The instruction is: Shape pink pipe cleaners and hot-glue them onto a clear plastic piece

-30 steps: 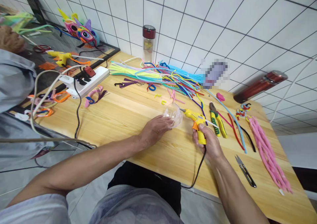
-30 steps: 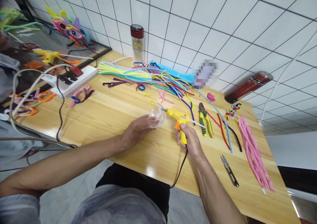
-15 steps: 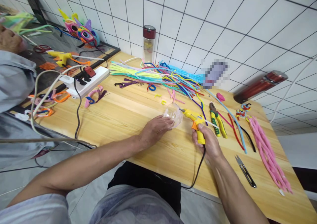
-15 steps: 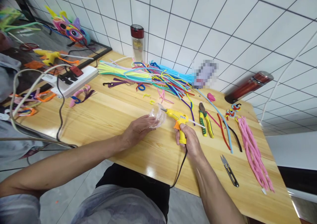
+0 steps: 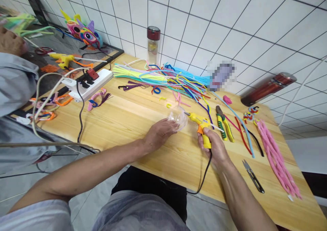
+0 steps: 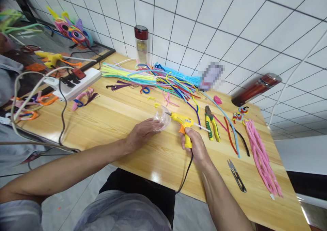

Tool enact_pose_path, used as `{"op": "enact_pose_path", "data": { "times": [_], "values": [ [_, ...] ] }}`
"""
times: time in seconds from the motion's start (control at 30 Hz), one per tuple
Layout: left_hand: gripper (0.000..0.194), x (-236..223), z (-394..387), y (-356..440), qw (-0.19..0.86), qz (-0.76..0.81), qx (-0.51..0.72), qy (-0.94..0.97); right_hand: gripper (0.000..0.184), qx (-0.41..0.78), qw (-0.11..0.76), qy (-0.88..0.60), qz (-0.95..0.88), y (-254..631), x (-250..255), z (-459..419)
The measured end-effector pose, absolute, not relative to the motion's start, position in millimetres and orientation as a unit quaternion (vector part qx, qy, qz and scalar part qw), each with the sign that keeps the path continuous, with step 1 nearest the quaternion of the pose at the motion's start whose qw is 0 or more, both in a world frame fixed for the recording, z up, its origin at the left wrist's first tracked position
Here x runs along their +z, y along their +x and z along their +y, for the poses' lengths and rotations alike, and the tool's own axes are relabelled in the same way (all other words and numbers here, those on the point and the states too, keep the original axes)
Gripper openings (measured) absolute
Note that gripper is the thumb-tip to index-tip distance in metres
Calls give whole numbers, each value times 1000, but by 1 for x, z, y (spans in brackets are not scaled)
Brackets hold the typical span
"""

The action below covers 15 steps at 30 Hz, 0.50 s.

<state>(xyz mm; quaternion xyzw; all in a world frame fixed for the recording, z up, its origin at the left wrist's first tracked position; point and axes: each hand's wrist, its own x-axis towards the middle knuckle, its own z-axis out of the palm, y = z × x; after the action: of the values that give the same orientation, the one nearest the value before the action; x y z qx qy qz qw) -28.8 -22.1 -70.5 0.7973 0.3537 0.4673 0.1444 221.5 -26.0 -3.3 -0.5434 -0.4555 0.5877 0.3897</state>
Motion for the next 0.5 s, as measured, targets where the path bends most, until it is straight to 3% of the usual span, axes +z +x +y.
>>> {"op": "enact_pose_path", "data": {
  "times": [0.33,0.5],
  "values": [
    [24,-72,-20,-27,163,373,484,775,46,586,377,-540,-472,222,-3,-29],
    [24,-71,-20,-27,153,372,473,784,42,585,411,-536,-449,222,-4,-27]
  ]
}}
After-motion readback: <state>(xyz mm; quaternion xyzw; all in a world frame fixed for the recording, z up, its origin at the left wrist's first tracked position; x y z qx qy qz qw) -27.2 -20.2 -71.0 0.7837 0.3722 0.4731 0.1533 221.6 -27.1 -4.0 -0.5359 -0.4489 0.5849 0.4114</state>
